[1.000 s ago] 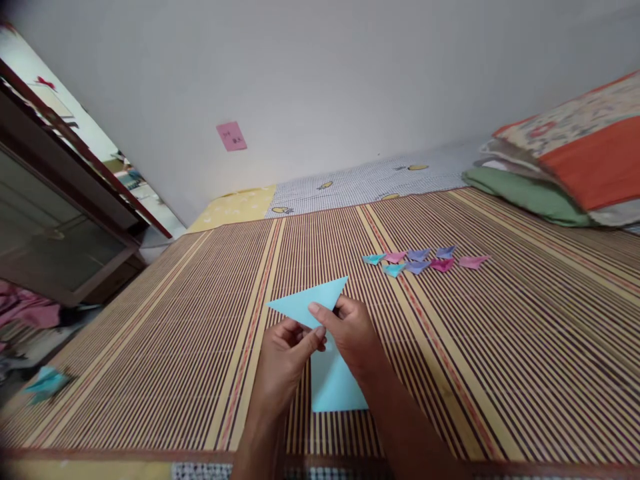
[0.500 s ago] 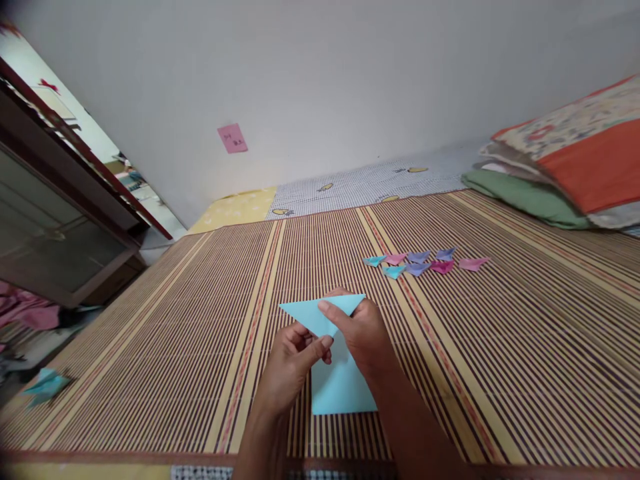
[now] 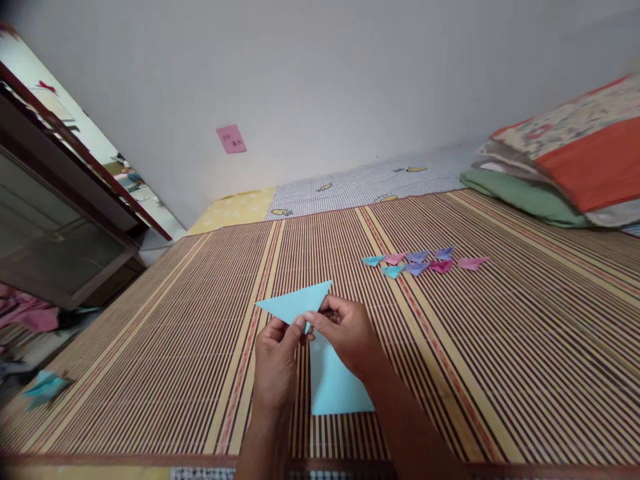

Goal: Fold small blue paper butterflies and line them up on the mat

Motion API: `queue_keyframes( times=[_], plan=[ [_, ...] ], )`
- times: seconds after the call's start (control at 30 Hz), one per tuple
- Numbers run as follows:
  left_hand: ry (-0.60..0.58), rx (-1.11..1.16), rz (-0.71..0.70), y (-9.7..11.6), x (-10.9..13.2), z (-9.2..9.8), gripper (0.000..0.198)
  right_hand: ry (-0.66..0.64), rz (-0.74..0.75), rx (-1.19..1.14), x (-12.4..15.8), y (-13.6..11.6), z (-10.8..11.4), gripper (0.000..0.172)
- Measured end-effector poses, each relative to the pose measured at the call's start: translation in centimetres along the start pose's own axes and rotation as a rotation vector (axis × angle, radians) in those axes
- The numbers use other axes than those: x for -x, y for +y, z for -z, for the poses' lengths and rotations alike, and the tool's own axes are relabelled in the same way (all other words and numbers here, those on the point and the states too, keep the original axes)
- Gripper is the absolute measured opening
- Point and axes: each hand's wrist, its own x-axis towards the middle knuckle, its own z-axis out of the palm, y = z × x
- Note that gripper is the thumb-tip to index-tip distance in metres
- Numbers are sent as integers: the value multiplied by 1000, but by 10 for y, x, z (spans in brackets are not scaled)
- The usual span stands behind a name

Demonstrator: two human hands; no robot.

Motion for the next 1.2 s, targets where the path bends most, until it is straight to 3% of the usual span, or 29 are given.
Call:
queue_keyframes(
  times=[0.3, 0.43, 0.5, 0.57, 0.67, 0.73, 0.97, 1.2],
  plan=[
    [-70, -113, -51, 8, 3, -3, 26, 234, -28, -25, -2, -3, 15, 29],
    [-72, -121, -40, 5, 1, 0, 25, 431, 81, -111, -7, -4, 34, 29],
    [-22, -90, -20, 3, 0, 2, 25, 402, 107, -133, -7, -6, 39, 33],
    [13, -69, 2, 2, -1, 3, 24, 284, 73, -105, -6, -7, 37, 36],
    [-34, -85, 15, 4, -1, 2, 25, 87, -94, -72, -2, -7, 22, 33],
    [-95, -107, 11, 4, -1, 0, 26, 41, -149, -102, 1, -5, 10, 31],
    [-271, -196, 46, -1, -2, 1, 24, 231, -134, -118, 0, 4, 1, 31],
    [-342, -179, 53, 1, -4, 3, 23, 219, -131, -128, 1, 1, 6, 31]
  ],
)
